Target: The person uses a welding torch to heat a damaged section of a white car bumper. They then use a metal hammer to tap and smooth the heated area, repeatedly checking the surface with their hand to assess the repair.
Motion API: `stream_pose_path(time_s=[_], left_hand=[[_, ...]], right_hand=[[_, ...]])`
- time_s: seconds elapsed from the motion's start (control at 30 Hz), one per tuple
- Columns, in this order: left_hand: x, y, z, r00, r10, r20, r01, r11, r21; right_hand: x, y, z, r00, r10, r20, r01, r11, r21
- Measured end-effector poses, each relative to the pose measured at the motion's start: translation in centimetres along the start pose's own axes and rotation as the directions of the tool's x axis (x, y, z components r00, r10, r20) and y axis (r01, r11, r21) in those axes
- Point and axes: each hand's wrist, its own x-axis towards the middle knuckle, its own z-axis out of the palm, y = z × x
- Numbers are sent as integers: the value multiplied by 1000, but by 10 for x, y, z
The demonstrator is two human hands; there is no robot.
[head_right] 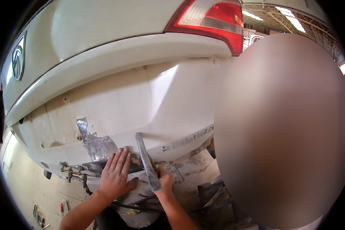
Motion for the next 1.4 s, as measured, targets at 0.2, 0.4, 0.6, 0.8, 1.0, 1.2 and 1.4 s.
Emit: stream_pose_path(time_s=[0.2, 0.4, 0.6, 0.8, 1.0, 1.2, 1.4], left_hand=[[49, -4, -24, 991, 133, -35, -133, 991, 12], [94, 4, -29, 948, 285, -140, -279, 958, 61], [57, -5, -19, 976, 195, -101, -188, 979, 72], [35, -7, -19, 989, 130, -66, -127, 991, 48], [33, -6, -18, 989, 138, -54, -136, 990, 33], [36, -4, -19, 993, 117, -35, -116, 992, 41], [31, -4, -20, 996, 89, 9, -89, 995, 34]], right_hand=[[-21, 18, -25, 996, 6, -88, 4, 994, 112], [-22, 4, -22, 991, 119, -55, -111, 984, 138], [-14, -17, -8, 988, 85, -126, -39, 944, 327], [12, -23, -7, 978, -148, -144, 134, 985, -105], [11, -17, -6, 988, -112, -106, 105, 992, -75], [-2, -13, 2, 982, 62, -176, -5, 951, 308], [8, -27, -4, 991, -45, -129, 56, 995, 85]])
